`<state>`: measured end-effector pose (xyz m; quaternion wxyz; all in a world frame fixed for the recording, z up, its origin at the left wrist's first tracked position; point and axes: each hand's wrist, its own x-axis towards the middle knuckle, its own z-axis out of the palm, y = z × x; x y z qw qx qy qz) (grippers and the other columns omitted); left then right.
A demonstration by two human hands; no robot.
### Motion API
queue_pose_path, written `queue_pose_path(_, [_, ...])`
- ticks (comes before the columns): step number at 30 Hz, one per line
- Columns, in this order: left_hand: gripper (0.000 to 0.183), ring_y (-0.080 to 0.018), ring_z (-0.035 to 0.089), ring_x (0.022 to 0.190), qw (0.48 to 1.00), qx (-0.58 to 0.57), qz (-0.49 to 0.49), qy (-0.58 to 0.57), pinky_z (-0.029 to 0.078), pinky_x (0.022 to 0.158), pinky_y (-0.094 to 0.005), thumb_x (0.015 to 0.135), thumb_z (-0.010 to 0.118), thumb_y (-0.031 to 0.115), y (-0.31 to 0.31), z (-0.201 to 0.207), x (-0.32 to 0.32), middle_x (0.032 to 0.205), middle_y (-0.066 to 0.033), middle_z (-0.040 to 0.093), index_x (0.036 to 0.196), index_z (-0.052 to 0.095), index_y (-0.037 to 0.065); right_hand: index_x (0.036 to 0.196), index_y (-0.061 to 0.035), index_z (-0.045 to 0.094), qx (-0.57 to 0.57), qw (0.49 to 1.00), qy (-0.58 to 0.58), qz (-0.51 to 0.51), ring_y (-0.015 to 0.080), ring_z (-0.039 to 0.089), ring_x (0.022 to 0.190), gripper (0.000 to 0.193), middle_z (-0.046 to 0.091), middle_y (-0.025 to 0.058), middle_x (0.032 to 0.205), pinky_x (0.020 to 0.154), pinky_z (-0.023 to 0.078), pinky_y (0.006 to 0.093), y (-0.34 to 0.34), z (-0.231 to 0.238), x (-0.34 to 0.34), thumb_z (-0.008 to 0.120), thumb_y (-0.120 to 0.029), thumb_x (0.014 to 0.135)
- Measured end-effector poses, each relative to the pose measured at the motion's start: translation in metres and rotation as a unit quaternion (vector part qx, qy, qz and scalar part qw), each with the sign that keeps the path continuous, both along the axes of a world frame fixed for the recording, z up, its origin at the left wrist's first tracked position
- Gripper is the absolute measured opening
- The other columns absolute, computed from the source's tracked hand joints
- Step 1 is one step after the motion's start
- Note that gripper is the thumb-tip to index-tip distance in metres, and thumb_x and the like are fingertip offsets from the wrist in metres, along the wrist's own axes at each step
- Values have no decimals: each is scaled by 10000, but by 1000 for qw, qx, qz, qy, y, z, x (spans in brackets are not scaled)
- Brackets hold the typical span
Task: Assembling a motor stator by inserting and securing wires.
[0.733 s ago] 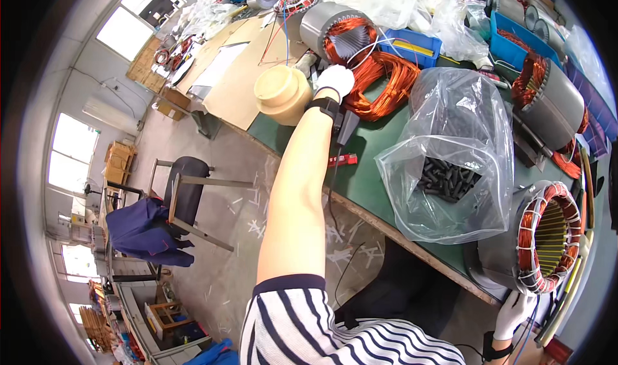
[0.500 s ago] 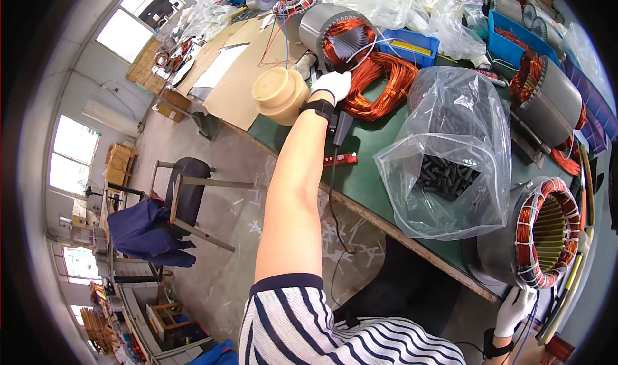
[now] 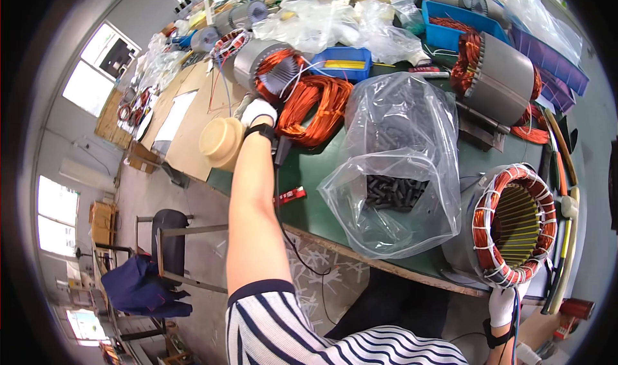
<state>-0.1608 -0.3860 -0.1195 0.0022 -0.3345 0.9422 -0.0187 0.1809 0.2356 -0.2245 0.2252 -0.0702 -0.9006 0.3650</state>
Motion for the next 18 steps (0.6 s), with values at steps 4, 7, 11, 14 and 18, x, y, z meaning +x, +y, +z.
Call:
queue_pose_path(4, [340, -310, 575, 1139, 996, -10, -21, -82, 468, 928, -440, 868, 539, 240, -13, -5, -12, 1232, -156, 591, 1145, 643, 73, 1065, 27, 613, -236, 967, 20, -98, 436, 496, 1096, 292, 545, 251, 1150, 986, 344, 505, 3, -10, 4, 598, -65, 788])
queue_pose_path(7, [338, -326, 577, 1127, 996, -3, -53, -73, 470, 931, -426, 875, 512, 231, 4, 3, -2, 1217, -171, 593, 1134, 644, 59, 1066, 25, 613, -111, 990, 1, -83, 438, 491, 1101, 291, 543, 252, 1157, 990, 340, 509, 2, -8, 7, 598, -71, 792])
queue_pose_path(11, [334, -319, 580, 1123, 998, 23, -42, -41, 475, 928, -410, 873, 519, 224, 10, 1, 1, 1209, -186, 593, 1129, 642, 47, 1069, 23, 614, 57, 997, -12, -42, 439, 486, 1108, 290, 541, 253, 1166, 994, 334, 515, -3, 1, 3, 598, -80, 798])
queue_pose_path(14, [351, -321, 573, 1135, 996, 25, -61, -66, 467, 942, -409, 863, 536, 238, 0, -8, -3, 1227, -182, 584, 1136, 638, 43, 1071, 21, 614, 185, 983, -15, -4, 440, 482, 1114, 289, 539, 254, 1173, 997, 329, 519, -6, 9, -2, 598, -87, 803])
queue_pose_path(18, [383, -294, 558, 1167, 997, 63, 17, -29, 460, 954, -427, 861, 563, 272, 15, -7, -3, 1262, -143, 576, 1167, 626, 50, 1035, 9, 616, 237, 971, -38, 9, 443, 471, 1111, 228, 562, 231, 1142, 963, 345, 519, -14, 28, -4, 573, -57, 821])
